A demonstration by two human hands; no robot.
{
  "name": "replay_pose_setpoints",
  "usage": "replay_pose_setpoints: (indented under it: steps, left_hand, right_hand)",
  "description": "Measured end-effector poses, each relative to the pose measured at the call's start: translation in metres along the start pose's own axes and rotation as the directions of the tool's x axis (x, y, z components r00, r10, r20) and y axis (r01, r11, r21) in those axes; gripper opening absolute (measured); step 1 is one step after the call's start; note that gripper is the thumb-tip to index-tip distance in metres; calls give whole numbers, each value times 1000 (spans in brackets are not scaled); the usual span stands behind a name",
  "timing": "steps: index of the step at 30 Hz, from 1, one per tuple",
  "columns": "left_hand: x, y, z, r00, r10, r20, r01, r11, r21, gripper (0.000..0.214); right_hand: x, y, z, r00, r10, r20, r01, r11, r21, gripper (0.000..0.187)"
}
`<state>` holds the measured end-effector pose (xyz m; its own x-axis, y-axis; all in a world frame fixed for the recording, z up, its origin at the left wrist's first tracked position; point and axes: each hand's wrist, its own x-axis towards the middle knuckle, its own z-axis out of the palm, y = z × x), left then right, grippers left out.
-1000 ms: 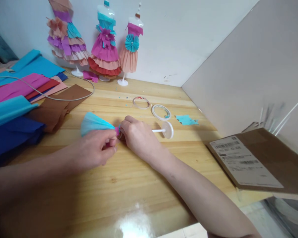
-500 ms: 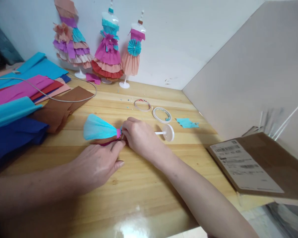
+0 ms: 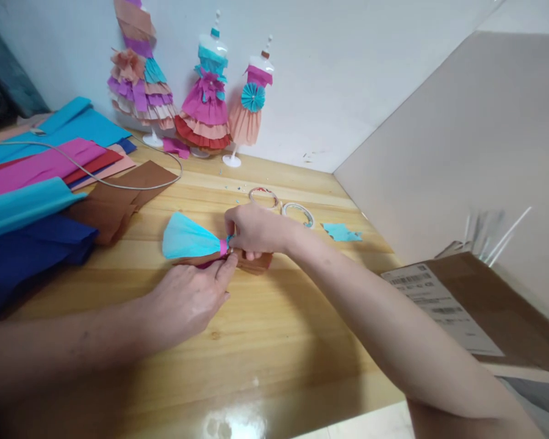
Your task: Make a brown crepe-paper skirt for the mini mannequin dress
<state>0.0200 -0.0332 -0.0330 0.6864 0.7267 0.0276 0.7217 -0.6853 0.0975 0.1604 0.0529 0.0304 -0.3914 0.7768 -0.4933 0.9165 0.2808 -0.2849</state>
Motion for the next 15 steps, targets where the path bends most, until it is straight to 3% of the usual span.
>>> replay_pose_setpoints:
  steps: [9,15]
  left_hand:
    - [3,-2,4,994,-40,-102,35,998,-48,63]
    - [6,-3,-3,999,-26,-24,26,1000,9,56]
  right_hand:
    - [18,-1,-16,972,32,232,-45,998,53,12]
    - [26,6,-20,946,11,325,-30,998,54,13]
